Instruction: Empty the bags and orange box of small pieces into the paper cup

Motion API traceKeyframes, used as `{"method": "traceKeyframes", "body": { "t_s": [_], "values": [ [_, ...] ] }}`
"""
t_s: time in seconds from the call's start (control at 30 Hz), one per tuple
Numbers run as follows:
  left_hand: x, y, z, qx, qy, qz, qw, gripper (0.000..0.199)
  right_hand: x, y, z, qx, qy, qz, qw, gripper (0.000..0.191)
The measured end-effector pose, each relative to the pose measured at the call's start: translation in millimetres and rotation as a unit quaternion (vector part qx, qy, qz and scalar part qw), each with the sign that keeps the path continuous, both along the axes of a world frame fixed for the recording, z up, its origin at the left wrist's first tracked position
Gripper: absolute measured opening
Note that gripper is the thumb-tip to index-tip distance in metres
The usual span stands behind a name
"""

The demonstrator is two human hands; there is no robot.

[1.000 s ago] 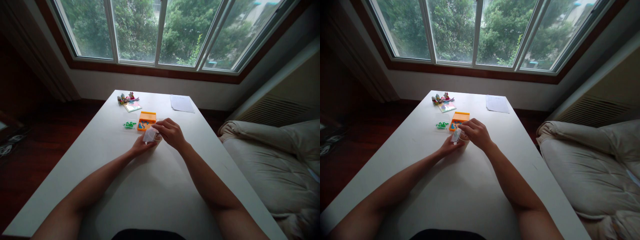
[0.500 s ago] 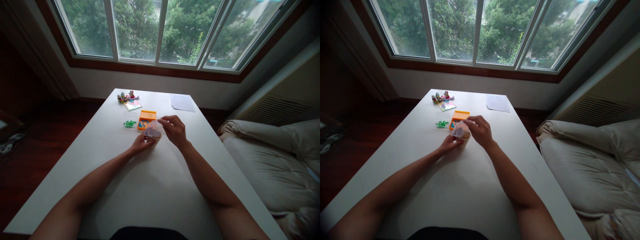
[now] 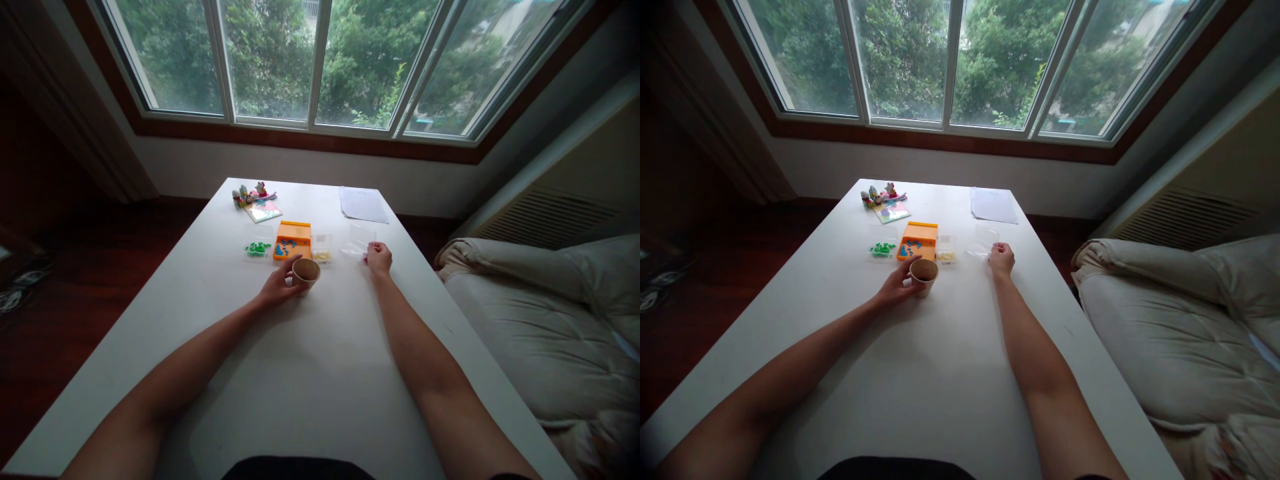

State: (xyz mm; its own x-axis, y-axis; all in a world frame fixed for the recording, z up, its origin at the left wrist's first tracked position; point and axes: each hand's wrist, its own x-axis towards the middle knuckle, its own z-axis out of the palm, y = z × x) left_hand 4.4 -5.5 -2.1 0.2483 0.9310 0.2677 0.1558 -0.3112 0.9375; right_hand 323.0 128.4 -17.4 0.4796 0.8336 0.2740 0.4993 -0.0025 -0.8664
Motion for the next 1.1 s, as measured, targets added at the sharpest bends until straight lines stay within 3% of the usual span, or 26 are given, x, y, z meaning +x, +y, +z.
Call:
{"method": "traceKeyframes", "body": {
  "t_s": [0.17,0.27,0.33,0.4,0.5,0.6,0.83,1.1],
  "values": [
    [-1,1,-0.3,0.006,0.022,0.009,1.0,0.082,11,11,-9.0,0.02,-0.015,-0.069,0.997,0.032],
    [-1,1,-1.2,0.022,0.052,0.027,0.998,0.081,7,6,-0.6,0.107,-0.086,-0.094,0.986,0.033],
    [-1,1,-2.4,0.029,0.072,0.037,0.996,0.081,-5,-4,6.8,0.177,-0.14,-0.079,0.971,0.033],
    [-2,2,-3.6,0.033,0.088,0.048,0.994,0.084,-23,-15,10.7,0.194,-0.162,-0.008,0.968,0.032],
    [-4,4,-4.2,0.034,0.102,0.064,0.992,0.087,-56,-28,6.0,0.138,-0.203,0.085,0.966,0.03],
    [-7,5,-3.7,0.035,0.11,0.082,0.99,0.085,-79,-28,-4.0,0.055,-0.254,0.105,0.96,0.033],
    [-10,5,-4.2,0.056,0.131,0.11,0.984,0.083,-87,3,-4.0,-0.11,-0.205,0.158,0.96,0.04],
    [-12,8,-5.7,0.054,0.17,0.127,0.976,0.085,-95,1,-12.1,-0.057,-0.163,0.111,0.979,0.02]
  ]
}}
